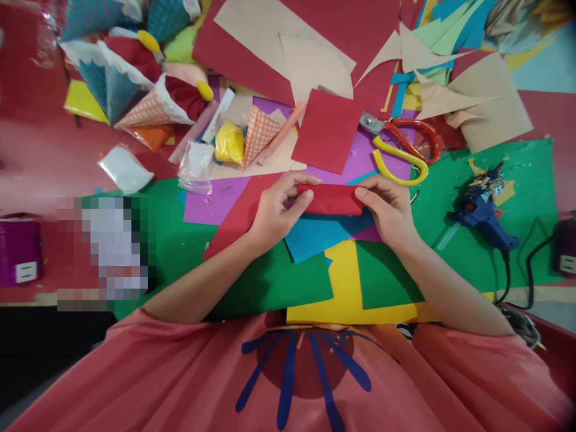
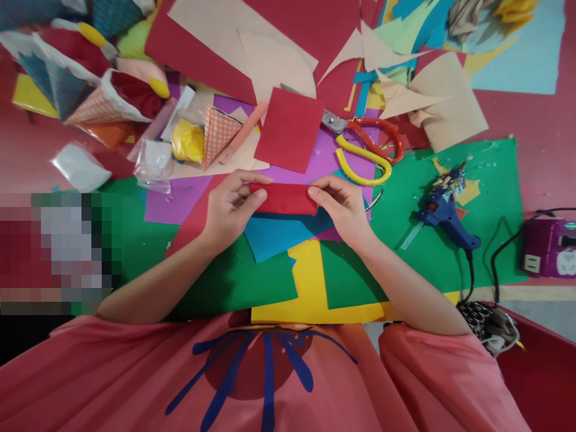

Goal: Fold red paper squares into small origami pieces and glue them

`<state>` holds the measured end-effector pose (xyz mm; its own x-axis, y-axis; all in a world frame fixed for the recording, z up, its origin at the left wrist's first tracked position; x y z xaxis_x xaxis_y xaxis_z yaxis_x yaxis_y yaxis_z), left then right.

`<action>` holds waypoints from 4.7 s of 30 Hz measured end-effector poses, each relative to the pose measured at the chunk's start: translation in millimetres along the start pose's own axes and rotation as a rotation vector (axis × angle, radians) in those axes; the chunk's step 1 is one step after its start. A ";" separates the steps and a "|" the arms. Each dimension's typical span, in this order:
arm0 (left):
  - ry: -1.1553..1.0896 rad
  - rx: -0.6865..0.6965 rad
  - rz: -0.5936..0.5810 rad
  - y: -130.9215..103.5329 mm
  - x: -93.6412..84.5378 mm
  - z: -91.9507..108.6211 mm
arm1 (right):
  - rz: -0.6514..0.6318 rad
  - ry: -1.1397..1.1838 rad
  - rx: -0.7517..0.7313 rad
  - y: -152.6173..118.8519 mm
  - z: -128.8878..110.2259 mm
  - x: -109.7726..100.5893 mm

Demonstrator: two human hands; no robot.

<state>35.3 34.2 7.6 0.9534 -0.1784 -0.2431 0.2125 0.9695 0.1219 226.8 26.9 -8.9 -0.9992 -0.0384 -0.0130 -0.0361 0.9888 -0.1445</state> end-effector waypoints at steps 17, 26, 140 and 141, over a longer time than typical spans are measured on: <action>0.004 0.005 -0.065 -0.1 1.2 4.1 | -0.118 -0.018 -0.012 -1.6 -4.6 6.3; 0.096 0.154 -0.245 -3.3 10.8 8.5 | -0.286 -0.231 -0.078 -6.1 -16.8 18.6; -0.080 -0.197 -0.298 2.2 16.0 -4.8 | -0.141 0.062 0.142 -6.4 -2.9 14.2; -0.081 -0.197 -0.298 2.3 16.0 -4.4 | -0.142 0.053 0.144 -6.6 -3.3 14.4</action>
<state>50.1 34.3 -0.3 0.8712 -0.4634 -0.1619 0.4463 0.8851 -0.1321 212.6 20.3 -4.9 -0.9840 -0.1642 0.0687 -0.1770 0.9432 -0.2812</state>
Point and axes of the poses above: each hand's wrist, its own y-axis towards the middle knuckle, its own x-axis out of the palm, z = x × y, the point moved 5 cm from there along y, towards the middle knuckle, and after that the axes turned 1 degree about -y, right-handed, at the moved point
